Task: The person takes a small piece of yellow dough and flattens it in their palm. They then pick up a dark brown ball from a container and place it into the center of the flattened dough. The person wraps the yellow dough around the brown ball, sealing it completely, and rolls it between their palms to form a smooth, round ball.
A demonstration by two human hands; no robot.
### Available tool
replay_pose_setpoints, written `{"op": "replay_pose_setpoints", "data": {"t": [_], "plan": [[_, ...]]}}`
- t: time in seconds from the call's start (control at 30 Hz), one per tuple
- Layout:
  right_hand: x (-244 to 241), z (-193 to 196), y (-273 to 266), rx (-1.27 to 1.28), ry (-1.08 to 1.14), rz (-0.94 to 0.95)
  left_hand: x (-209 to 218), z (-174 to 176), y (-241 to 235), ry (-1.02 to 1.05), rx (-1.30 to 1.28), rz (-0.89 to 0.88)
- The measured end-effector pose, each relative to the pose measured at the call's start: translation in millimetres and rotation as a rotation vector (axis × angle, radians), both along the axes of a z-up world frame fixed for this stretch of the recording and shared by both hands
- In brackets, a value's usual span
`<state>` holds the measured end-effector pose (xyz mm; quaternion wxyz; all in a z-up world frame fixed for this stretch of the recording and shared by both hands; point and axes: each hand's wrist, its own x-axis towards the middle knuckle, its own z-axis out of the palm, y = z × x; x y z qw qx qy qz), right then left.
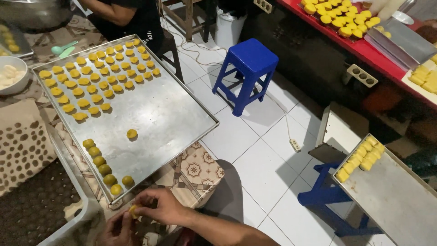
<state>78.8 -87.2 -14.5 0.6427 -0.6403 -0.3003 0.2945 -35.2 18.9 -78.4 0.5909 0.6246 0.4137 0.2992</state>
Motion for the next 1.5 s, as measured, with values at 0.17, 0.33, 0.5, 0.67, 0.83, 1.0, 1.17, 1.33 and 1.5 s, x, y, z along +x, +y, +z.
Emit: {"op": "replay_pose_setpoints", "data": {"t": [0.17, 0.33, 0.5, 0.67, 0.83, 1.0, 1.17, 1.33, 1.5], "plan": [[0, -10, 2, -0.027, -0.041, -0.034, 3, -34, 4, -0.082, -0.055, 0.013], [2, -4, 3, -0.074, 0.013, -0.022, 2, -43, 7, -0.112, 0.046, 0.017], [2, 10, 3, -0.124, -0.027, 0.007, 3, 31, -7, 0.112, 0.003, 0.033], [1, -5, 5, -0.113, -0.075, -0.032, 3, 1, -4, -0.089, 0.040, 0.051], [-1, -18, 5, -0.050, -0.063, -0.081, -1, -22, 4, -0.035, -0.040, -0.037], [-1, -11, 3, -0.087, -0.147, -0.098, -5, 7, 1, 0.087, 0.042, -0.095], [-2, -7, 3, -0.075, -0.168, -0.095, -7, -48, 12, -0.035, 0.121, -0.094], [-3, -2, 0, -0.042, -0.143, -0.076, -8, -9, 1, -0.044, 0.028, -0.099], [-2, -15, 0, -0.074, -0.263, -0.089, -16, 0, 11, 0.034, 0.107, -0.260]]}}
